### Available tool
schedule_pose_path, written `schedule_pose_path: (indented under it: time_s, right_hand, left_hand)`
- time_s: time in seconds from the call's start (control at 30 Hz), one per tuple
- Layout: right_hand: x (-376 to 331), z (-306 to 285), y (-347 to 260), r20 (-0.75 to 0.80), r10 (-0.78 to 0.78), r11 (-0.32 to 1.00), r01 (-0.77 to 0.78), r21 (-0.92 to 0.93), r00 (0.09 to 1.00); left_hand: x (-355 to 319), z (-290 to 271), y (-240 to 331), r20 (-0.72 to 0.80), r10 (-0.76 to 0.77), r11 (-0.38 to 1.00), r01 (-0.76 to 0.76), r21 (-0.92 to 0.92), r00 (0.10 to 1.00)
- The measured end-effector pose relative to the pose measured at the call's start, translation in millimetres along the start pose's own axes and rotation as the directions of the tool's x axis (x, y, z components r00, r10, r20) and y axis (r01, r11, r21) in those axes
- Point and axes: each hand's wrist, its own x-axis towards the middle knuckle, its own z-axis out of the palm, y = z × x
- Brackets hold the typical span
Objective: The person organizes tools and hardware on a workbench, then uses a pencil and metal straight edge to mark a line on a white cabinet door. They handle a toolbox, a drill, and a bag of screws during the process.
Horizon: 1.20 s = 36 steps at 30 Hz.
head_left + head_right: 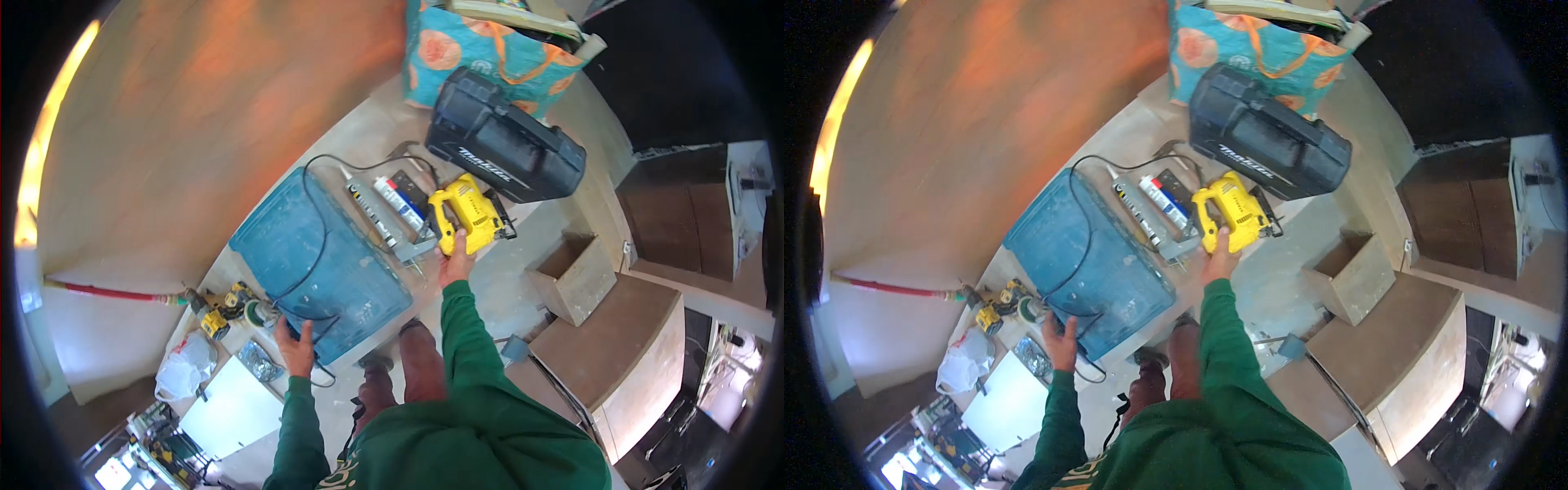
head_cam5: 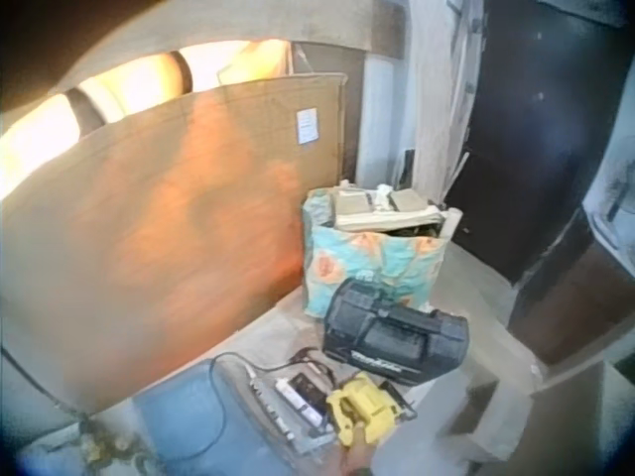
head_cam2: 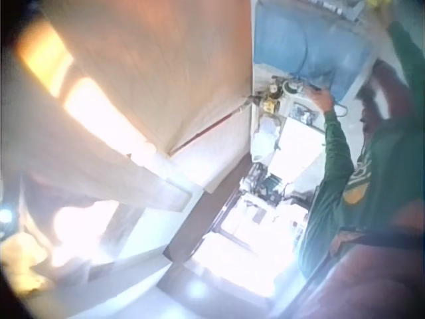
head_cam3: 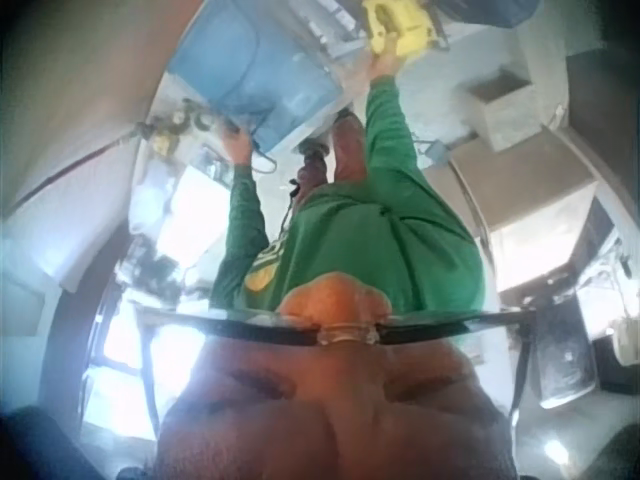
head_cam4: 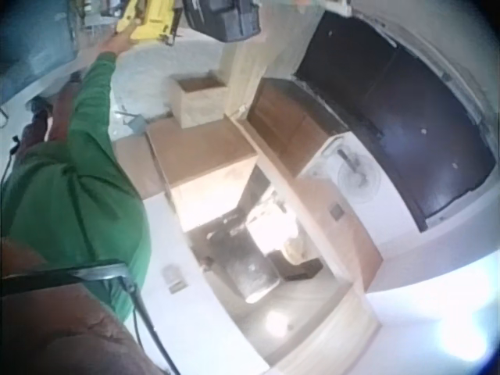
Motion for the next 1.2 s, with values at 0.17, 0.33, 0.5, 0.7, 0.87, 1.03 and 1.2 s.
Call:
schedule_pose_path:
  time_s: [0.17,0.33,0.5,0.7,0.87,1.03,1.2]
  right_hand:
    - [14,-16,-14,0.139,0.234,0.950,-0.197,-0.242,0.962]
    - [17,-43,-26,0.289,0.414,0.874,-0.289,-0.390,0.863]
    - [-43,-59,-1,0.268,0.417,0.810,-0.221,-0.544,0.869]
    - [-154,-14,61,0.659,0.484,0.653,0.264,-0.710,0.575]
    - [-210,32,95,0.717,0.637,0.356,0.718,-0.598,0.282]
    - [-253,40,113,0.829,0.554,0.484,0.841,-0.243,-0.079]
    - [-291,43,88,0.689,0.711,0.520,0.764,-0.381,-0.140]
  left_hand:
    - [-17,2,17,0.167,-0.043,0.999,0.045,-0.011,0.985]
    - [-39,-7,10,0.119,0.235,0.972,-0.237,0.003,0.965]
    - [-64,-17,-7,0.053,0.157,0.981,-0.162,0.111,0.986]
    - [-57,-23,21,-0.024,-0.320,0.922,0.306,-0.236,0.947]
    - [-65,-53,69,-0.154,-0.208,0.945,0.158,-0.286,0.966]
    - [-95,-97,159,-0.040,-0.113,0.878,0.081,-0.472,0.993]
    - [-124,-109,194,0.150,0.169,0.750,-0.029,-0.660,0.974]
